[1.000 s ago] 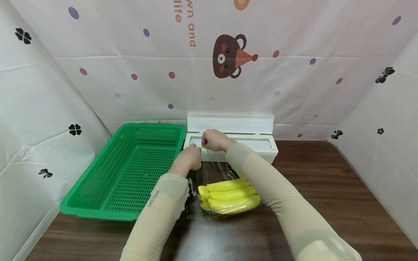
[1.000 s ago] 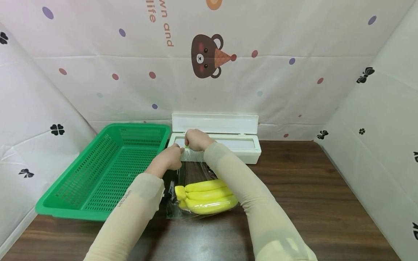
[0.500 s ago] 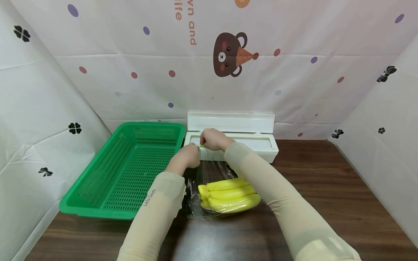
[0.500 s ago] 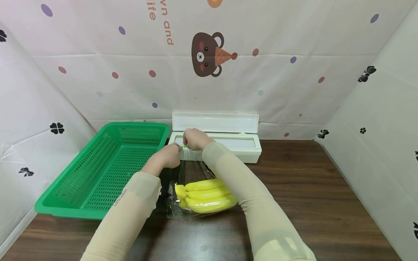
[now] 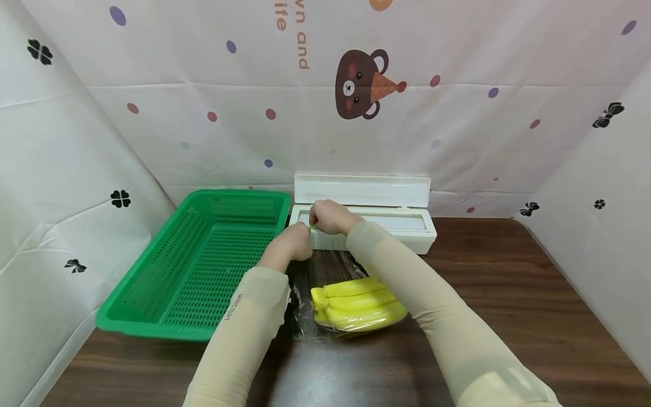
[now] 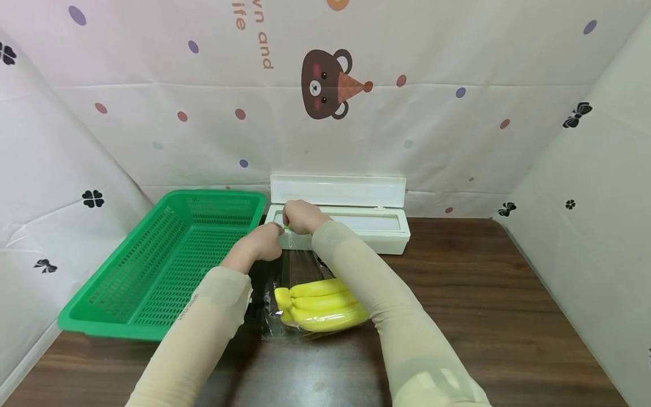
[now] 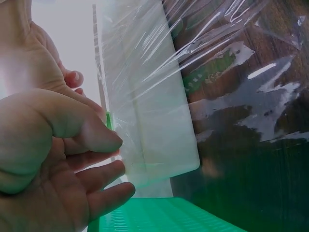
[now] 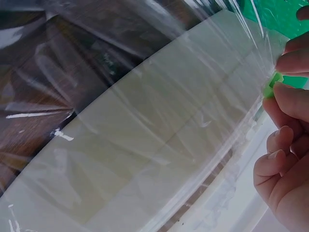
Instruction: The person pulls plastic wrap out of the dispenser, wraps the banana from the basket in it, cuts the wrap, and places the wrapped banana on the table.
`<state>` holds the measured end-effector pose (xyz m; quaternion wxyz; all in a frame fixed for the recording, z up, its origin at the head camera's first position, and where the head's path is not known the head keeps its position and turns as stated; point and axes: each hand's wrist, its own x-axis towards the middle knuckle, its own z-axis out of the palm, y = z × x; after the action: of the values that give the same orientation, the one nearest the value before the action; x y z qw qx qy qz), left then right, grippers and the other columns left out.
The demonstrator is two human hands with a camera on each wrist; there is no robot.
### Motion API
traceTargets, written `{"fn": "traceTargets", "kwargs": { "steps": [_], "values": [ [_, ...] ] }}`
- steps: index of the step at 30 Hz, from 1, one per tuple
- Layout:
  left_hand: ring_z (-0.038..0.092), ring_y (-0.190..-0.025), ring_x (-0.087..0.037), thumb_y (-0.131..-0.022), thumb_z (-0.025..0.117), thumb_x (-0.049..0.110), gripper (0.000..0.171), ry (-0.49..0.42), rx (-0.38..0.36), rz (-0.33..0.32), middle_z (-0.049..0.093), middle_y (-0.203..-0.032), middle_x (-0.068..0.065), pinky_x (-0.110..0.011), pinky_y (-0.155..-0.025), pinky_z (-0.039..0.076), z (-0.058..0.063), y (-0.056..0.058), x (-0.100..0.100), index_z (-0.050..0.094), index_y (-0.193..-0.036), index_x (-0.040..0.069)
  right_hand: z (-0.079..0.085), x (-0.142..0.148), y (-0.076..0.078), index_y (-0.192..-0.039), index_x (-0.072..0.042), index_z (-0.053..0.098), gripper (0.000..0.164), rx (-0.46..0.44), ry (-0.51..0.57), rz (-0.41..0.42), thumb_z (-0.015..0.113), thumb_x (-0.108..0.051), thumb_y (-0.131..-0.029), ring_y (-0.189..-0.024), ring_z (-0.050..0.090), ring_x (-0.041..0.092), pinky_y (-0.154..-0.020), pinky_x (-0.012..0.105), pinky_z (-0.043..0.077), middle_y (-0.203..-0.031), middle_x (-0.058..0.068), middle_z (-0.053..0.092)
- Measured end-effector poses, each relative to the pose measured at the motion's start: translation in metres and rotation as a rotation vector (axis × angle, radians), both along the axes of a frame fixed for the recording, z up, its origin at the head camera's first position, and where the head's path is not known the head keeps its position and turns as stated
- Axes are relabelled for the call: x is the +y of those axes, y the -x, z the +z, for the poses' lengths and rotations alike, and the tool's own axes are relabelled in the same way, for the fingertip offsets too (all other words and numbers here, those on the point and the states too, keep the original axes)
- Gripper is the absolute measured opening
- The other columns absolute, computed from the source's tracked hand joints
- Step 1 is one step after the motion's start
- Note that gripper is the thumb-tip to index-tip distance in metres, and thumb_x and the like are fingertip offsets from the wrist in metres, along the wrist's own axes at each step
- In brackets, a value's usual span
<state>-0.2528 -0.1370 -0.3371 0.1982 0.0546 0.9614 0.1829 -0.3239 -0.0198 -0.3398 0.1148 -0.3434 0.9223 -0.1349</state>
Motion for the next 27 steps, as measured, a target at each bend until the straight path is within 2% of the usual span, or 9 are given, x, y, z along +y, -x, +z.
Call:
{"fn": "traceTargets", "kwargs": {
  "steps": [5, 8, 12, 15, 18, 20, 23, 25, 27],
  "values": [
    [0.021, -0.050, -0.015, -0.086, 0.047, -0.005, 0.036, 0.011, -0.006, -0.011, 0.030, -0.061, -0.003, -0.026, -0.047, 0.024, 0.0009, 0.0030, 0.0014, 0.036, -0.058, 0.013, -0.0015, -0.0004, 0.0025, -0.053, -0.017, 0.032, 0.040, 0.002, 0.023, 0.005, 0.045, 0.010, -0.079, -0.052, 0.014, 0.012, -0.050, 0.026, 0.017, -0.053, -0.003, 0.019],
    [0.025, -0.051, -0.015, -0.086, 0.047, -0.004, 0.034, 0.035, -0.009, -0.017, 0.051, -0.087, -0.012, -0.026, -0.047, 0.026, 0.0028, 0.0043, 0.0015, 0.039, -0.057, 0.012, -0.0011, -0.0004, 0.0032, -0.052, -0.018, 0.031, 0.041, -0.004, 0.031, 0.003, 0.045, 0.010, -0.078, -0.051, 0.014, 0.012, -0.050, 0.025, 0.016, -0.053, -0.004, 0.018],
    [0.030, -0.054, -0.017, -0.087, 0.047, -0.002, 0.030, 0.046, -0.002, -0.015, 0.045, -0.127, -0.020, -0.027, -0.049, 0.029, 0.0036, 0.0044, -0.0001, 0.044, -0.060, 0.010, -0.0001, -0.0013, 0.0023, -0.056, -0.015, 0.046, 0.035, 0.001, 0.014, -0.006, 0.047, 0.008, -0.081, -0.053, 0.023, 0.012, -0.051, 0.025, 0.023, -0.055, -0.004, 0.031],
    [0.028, -0.052, -0.016, -0.087, 0.048, -0.002, 0.031, 0.030, -0.013, 0.005, 0.052, -0.094, -0.013, -0.026, -0.048, 0.028, 0.0035, 0.0040, -0.0012, 0.043, -0.060, 0.011, 0.0010, -0.0018, 0.0012, -0.069, -0.010, 0.064, 0.026, 0.006, -0.004, -0.013, 0.050, 0.005, -0.085, -0.058, 0.033, 0.012, -0.055, 0.025, 0.031, -0.062, -0.003, 0.046],
    [0.025, -0.050, -0.015, -0.088, 0.048, -0.003, 0.033, 0.026, -0.027, 0.018, 0.039, -0.070, -0.007, -0.026, -0.047, 0.026, 0.0034, 0.0044, -0.0008, 0.040, -0.059, 0.012, 0.0018, -0.0024, 0.0008, -0.078, -0.009, 0.070, 0.023, 0.014, -0.016, -0.018, 0.051, 0.003, -0.086, -0.061, 0.038, 0.012, -0.058, 0.025, 0.035, -0.066, -0.004, 0.052],
    [0.026, -0.050, -0.015, -0.088, 0.048, -0.003, 0.032, 0.052, -0.022, 0.004, 0.047, -0.079, -0.010, -0.026, -0.047, 0.027, 0.0040, 0.0045, 0.0006, 0.042, -0.060, 0.011, 0.0019, -0.0026, 0.0009, -0.074, -0.008, 0.067, 0.023, 0.012, -0.021, -0.017, 0.051, 0.003, -0.086, -0.060, 0.035, 0.013, -0.056, 0.026, 0.032, -0.062, -0.003, 0.047],
    [0.031, -0.055, -0.018, -0.090, 0.046, -0.002, 0.030, 0.108, -0.019, -0.015, 0.050, -0.116, -0.019, -0.026, -0.048, 0.028, 0.0031, 0.0051, 0.0036, 0.046, -0.062, 0.008, 0.0016, -0.0027, 0.0012, -0.073, -0.008, 0.066, 0.023, 0.008, -0.019, -0.016, 0.051, 0.003, -0.086, -0.059, 0.034, 0.013, -0.055, 0.026, 0.032, -0.061, -0.003, 0.045],
    [0.038, -0.066, -0.020, -0.092, 0.046, 0.000, 0.030, 0.152, -0.018, -0.026, 0.042, -0.135, -0.021, -0.026, -0.049, 0.030, 0.0024, 0.0051, 0.0060, 0.049, -0.063, 0.007, 0.0012, -0.0025, 0.0012, -0.076, -0.008, 0.068, 0.023, 0.006, -0.018, -0.016, 0.051, 0.002, -0.087, -0.060, 0.038, 0.013, -0.057, 0.026, 0.035, -0.065, -0.002, 0.052],
    [0.041, -0.082, -0.022, -0.093, 0.044, 0.002, 0.032, 0.193, -0.022, -0.036, 0.046, -0.135, -0.020, -0.025, -0.050, 0.030, 0.0009, 0.0055, 0.0081, 0.050, -0.062, 0.008, 0.0008, -0.0019, 0.0012, -0.085, -0.009, 0.073, 0.023, 0.007, -0.021, -0.021, 0.052, 0.000, -0.089, -0.065, 0.046, 0.012, -0.064, 0.027, 0.043, -0.076, -0.001, 0.062]
  ]
}}
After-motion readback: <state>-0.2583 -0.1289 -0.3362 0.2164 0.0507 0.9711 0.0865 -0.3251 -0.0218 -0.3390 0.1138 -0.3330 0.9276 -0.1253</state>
